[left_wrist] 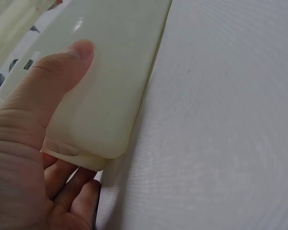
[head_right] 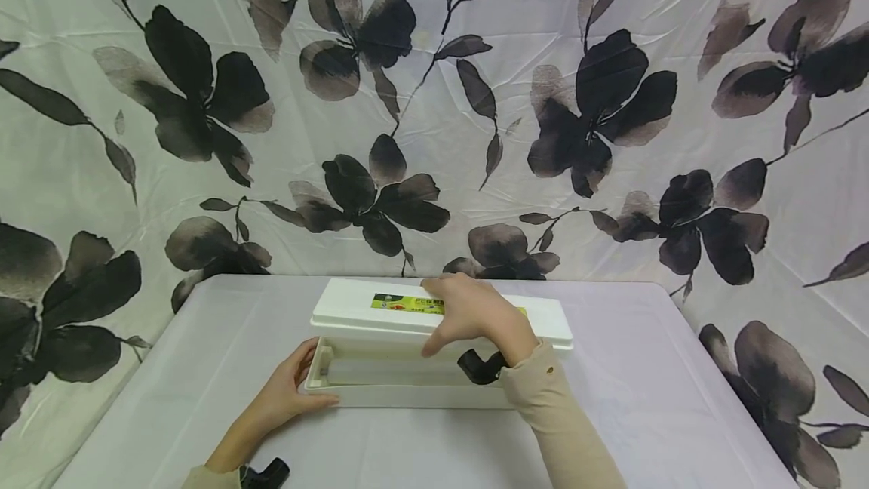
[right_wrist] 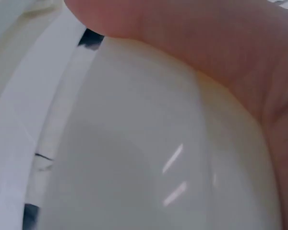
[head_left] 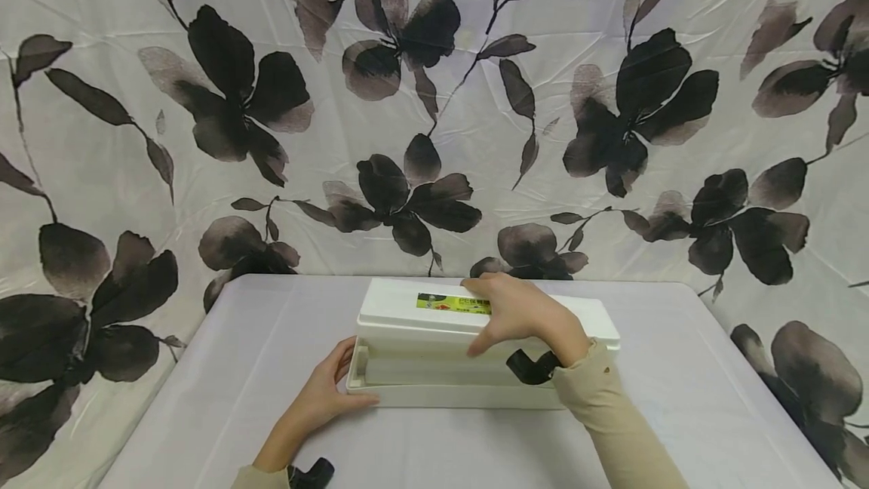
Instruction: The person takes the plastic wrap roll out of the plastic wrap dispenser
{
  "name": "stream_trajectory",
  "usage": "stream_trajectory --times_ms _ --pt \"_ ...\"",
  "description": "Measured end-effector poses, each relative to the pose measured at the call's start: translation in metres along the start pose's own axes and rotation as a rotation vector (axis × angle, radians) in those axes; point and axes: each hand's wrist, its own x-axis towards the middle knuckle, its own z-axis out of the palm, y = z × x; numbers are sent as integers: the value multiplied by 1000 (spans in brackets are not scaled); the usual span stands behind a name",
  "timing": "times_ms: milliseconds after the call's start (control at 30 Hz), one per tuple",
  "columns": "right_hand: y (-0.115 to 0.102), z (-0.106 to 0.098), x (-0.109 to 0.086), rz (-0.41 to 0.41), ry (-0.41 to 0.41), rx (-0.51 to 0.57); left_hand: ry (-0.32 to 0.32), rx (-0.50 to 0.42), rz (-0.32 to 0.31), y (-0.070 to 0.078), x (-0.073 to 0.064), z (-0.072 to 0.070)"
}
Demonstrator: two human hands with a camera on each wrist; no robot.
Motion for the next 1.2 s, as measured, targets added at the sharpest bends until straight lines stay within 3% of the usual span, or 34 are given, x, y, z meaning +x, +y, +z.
stream_trajectory --times_ms 367,667,1200 --pt "1 -22 -16 52 41 9 16 -6 -37 2 0 0" --pt "14 -34 -32 89 69 12 15 -9 -78 3 0 3" --pt "52 -45 -62 196 117 -9 10 -27 -45 2 1 2"
